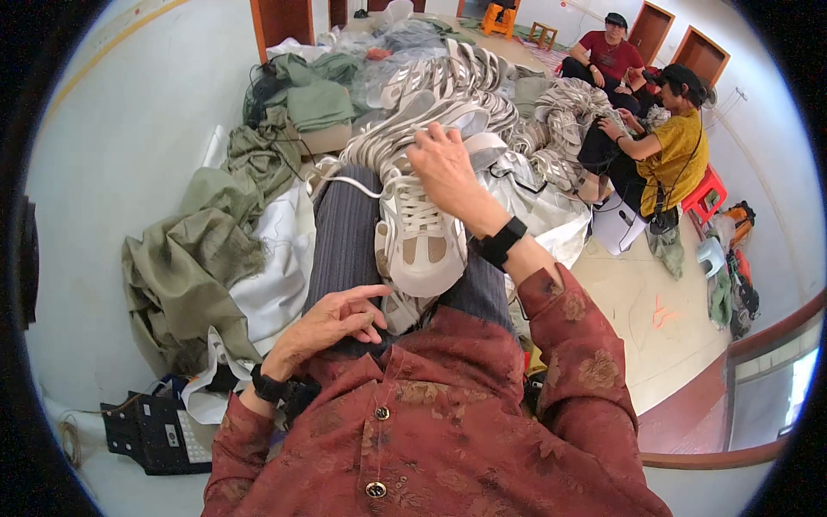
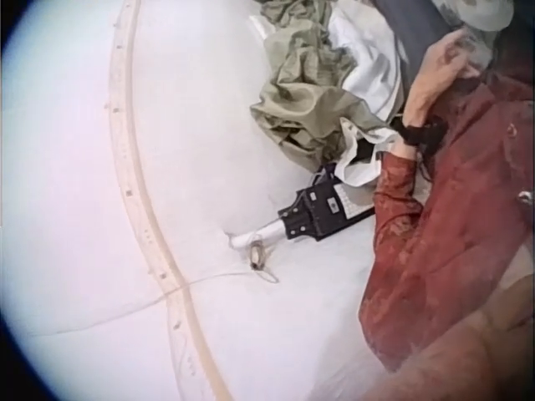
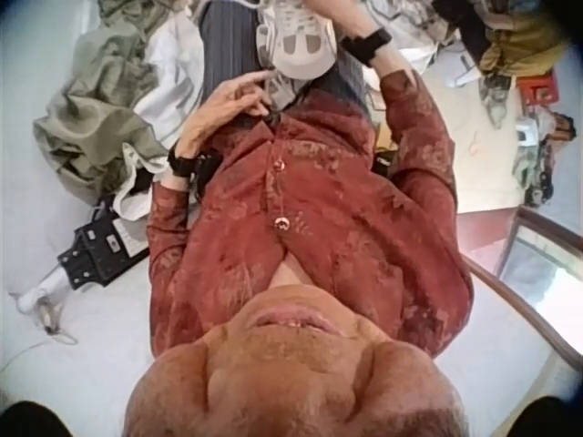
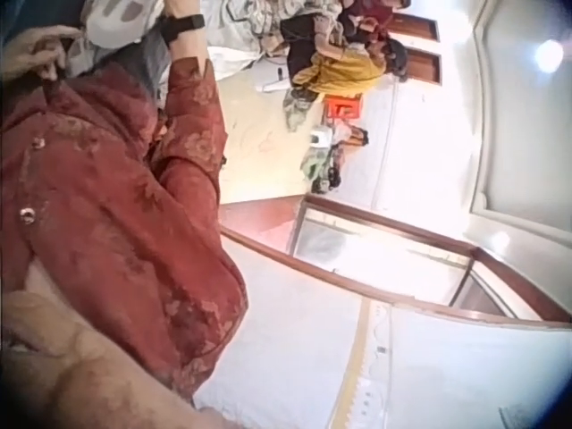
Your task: The person is lacing a beige Reebok shoe upper while sitting among piles of shoe components.
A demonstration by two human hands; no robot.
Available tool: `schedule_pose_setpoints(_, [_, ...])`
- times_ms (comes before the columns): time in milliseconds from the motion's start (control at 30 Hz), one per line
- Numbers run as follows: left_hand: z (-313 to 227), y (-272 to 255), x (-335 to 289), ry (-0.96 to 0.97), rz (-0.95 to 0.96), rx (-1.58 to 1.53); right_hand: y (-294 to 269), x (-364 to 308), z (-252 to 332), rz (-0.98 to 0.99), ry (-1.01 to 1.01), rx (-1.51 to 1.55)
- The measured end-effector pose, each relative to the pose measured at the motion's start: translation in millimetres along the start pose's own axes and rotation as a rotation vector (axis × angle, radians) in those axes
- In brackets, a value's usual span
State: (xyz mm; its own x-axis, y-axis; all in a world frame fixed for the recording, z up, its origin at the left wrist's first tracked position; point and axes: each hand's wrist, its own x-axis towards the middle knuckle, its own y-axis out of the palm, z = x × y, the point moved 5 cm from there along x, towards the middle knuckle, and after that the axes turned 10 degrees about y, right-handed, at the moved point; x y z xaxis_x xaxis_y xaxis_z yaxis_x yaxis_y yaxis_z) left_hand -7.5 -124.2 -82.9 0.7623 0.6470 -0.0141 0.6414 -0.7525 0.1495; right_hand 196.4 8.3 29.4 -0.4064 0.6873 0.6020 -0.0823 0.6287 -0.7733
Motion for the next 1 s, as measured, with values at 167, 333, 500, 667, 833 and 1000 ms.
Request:
schedule_pose_setpoints(167, [5.4,-3.6,-1.8,0.043,0.011,-0.07,-2.8,15.1,-6.0,0.105,0.102,0.311])
schedule_pose_setpoints(333, [8.8,-5.8,-1.0,0.077,0.043,-0.089,7.0,31.5,6.6,0.357,0.111,0.522])
schedule_pose_setpoints(500, [10.5,-6.1,-3.4,0.046,0.007,-0.097,32.5,25.4,27.0,0.504,0.107,0.231])
schedule_pose_setpoints(667, [9.8,-5.5,-2.9,0.01,0.014,-0.1,35.1,28.2,26.9,0.292,0.101,0.236])
schedule_pose_setpoints(833, [12.3,-6.6,1.2,-0.002,0.029,-0.087,9.2,23.5,11.4,0.624,0.415,0.921])
schedule_pose_setpoints(1000, [6.2,-2.2,8.6,-0.013,0.073,-0.119,-36.6,-6.5,-30.9,0.699,0.663,1.457])
